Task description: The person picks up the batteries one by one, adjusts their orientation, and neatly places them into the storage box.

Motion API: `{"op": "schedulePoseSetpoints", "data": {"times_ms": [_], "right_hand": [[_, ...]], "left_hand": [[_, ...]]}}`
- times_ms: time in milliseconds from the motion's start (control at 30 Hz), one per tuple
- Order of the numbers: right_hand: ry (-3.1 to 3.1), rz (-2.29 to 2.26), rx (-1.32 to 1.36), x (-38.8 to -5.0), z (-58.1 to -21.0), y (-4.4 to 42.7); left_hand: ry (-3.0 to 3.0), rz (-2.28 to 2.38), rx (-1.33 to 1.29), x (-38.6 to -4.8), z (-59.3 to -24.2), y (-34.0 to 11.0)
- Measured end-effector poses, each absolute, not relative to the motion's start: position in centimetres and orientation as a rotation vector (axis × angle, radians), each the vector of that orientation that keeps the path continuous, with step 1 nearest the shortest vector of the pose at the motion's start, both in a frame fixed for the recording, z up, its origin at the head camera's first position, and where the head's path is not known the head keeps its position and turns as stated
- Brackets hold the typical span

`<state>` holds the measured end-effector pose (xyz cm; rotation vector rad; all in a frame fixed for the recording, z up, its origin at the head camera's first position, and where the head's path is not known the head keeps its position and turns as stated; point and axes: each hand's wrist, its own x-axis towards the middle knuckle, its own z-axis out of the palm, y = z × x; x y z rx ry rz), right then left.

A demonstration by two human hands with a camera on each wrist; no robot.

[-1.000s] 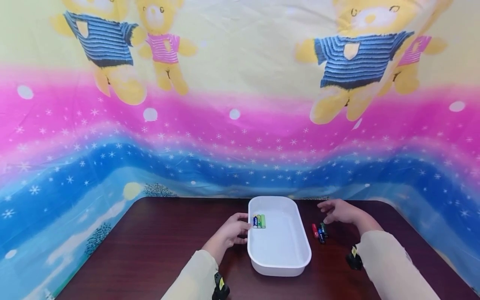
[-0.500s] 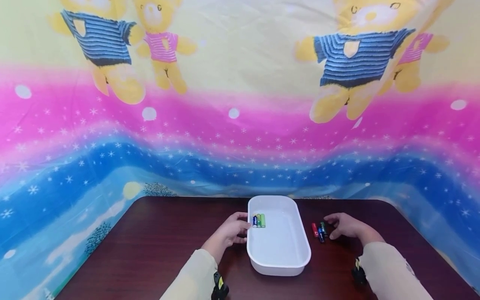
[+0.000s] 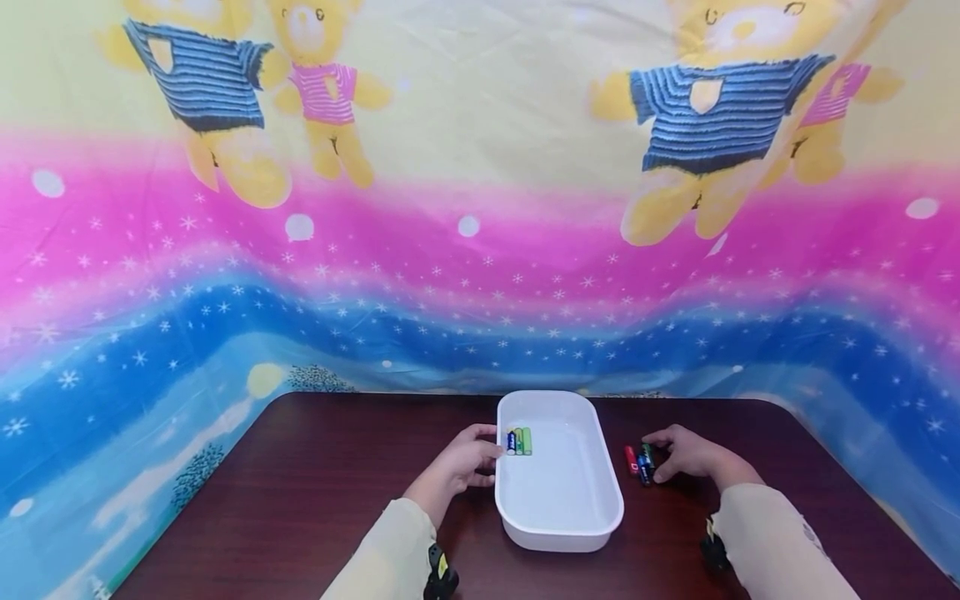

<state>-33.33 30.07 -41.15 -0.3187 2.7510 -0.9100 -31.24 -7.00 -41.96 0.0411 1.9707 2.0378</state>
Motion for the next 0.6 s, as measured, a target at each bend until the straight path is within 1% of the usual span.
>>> {"op": "schedulePoseSetpoints", "data": {"times_ms": [600], "right_hand": [[2.81,-0.877,-0.315,-33.47,-41.66,30.13]], "left_hand": [[1.981,2.033,0.053,-30.96,-41.73,-7.01]]}}
